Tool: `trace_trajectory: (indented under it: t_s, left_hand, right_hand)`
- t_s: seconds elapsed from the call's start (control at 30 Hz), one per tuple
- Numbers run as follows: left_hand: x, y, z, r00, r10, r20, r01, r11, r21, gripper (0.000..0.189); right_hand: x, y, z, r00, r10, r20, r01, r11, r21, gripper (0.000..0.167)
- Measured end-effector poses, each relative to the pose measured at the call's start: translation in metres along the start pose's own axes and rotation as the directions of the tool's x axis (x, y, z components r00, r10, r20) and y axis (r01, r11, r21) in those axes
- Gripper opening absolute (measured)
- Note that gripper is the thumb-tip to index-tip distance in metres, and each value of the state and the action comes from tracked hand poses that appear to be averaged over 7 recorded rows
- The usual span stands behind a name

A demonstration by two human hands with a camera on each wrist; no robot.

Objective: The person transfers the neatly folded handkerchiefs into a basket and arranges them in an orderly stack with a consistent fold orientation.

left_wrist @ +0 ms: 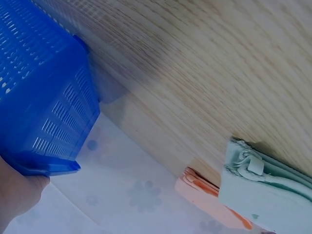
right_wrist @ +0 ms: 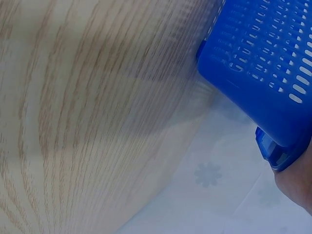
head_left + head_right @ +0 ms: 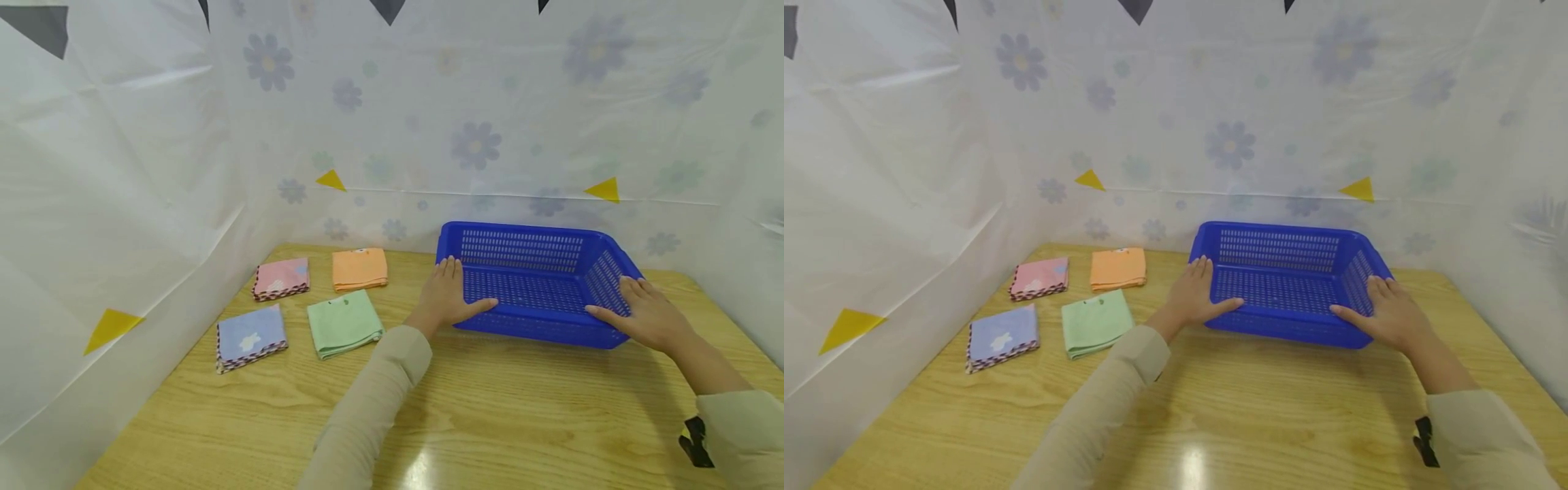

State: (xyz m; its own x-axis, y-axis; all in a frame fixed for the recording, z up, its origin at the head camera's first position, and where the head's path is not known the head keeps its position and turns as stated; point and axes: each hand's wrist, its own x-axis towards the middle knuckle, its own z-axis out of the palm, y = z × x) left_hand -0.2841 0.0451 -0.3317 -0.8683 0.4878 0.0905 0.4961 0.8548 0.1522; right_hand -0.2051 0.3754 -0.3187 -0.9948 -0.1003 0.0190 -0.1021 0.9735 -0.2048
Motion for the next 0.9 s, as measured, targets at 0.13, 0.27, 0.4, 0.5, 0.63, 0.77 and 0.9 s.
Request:
trace_trajectory:
  t_s: [0.13,0.27,0.4,0.5,0.63,0.77,0.9]
  left_hand:
    - [-0.001,-0.001,-0.001,1.0,-0.003,0.005,0.003,1.0,-0.001,0.1]
    - [-0.002,-0.002,-0.002,1.0,-0.008,0.016,0.008,1.0,0.006,0.1]
    - [-0.002,-0.004,-0.002,1.0,-0.008,0.02,0.007,1.0,0.009,0.1]
    - [-0.002,-0.006,-0.002,1.0,-0.006,0.013,0.006,1.0,-0.005,0.1]
    - [-0.003,-0.009,-0.002,1.0,-0.004,0.008,0.004,1.0,-0.02,0.099]
    - [-0.005,-0.011,-0.003,1.0,-0.002,0.01,0.002,1.0,-0.026,0.099]
    - [-0.005,-0.013,-0.004,1.0,-0.002,0.015,0.002,1.0,-0.024,0.099]
  right_hand:
    - [0.001,-0.001,0.001,1.0,0.003,-0.002,-0.003,1.0,-0.004,0.095]
    - [0.002,-0.002,0.001,1.0,0.004,-0.002,-0.004,1.0,-0.004,0.095]
    - [0.003,-0.005,0.001,1.0,0.003,0.0,-0.003,1.0,0.002,0.095]
    - [0.003,-0.009,0.0,1.0,0.001,-0.003,-0.001,1.0,0.005,0.095]
    - [0.004,-0.013,0.0,1.0,-0.003,-0.008,0.003,1.0,0.004,0.096]
    - [0.005,-0.014,0.0,1.0,-0.003,-0.009,0.003,1.0,0.004,0.095]
    - [0.006,-0.015,0.001,1.0,-0.004,-0.013,0.004,1.0,-0.002,0.096]
